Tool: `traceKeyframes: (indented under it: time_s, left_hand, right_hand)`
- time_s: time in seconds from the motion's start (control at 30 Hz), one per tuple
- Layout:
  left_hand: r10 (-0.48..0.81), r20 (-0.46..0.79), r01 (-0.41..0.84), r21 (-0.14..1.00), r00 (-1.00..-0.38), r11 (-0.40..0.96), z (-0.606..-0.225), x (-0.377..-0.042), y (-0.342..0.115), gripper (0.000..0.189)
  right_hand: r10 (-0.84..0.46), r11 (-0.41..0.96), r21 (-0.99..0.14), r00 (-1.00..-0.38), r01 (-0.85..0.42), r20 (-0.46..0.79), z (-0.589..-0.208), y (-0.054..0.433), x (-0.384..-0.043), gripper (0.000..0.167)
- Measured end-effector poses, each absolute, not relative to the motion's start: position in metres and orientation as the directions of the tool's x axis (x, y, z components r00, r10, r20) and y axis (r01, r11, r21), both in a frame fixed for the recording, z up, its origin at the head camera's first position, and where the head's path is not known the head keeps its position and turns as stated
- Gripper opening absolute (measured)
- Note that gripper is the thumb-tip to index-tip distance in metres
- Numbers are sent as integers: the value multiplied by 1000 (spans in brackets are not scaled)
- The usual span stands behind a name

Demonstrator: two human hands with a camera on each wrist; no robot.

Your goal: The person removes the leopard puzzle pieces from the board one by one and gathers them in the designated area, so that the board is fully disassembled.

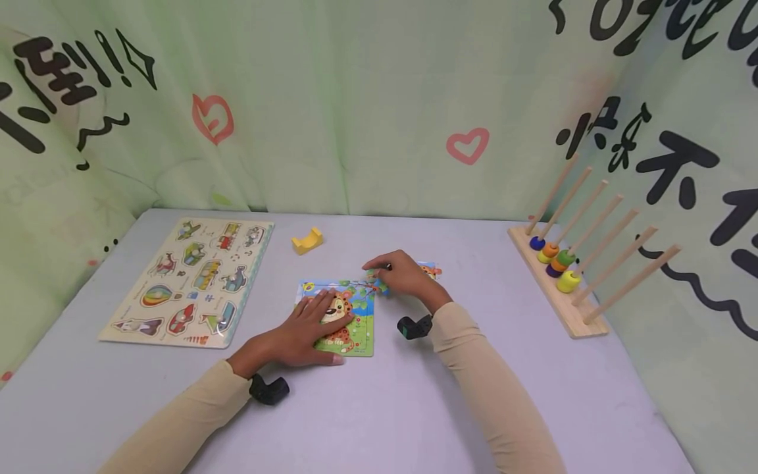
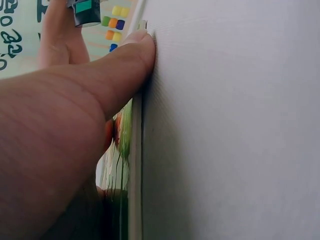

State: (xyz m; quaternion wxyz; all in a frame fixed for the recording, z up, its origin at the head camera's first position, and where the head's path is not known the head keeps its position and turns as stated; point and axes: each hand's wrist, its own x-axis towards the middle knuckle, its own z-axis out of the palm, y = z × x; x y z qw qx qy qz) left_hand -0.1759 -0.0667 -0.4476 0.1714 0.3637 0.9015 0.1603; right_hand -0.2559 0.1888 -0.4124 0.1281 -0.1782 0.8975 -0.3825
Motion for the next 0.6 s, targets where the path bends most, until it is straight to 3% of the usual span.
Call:
traceKeyframes:
  time_s: [0.6]
  left_hand:
    - [721,-178,607,427,-670,670,-446,-174,-68,78]
  right_hand:
    - [-220,695,-718,-961,-34,-168,-407,255,-257,23]
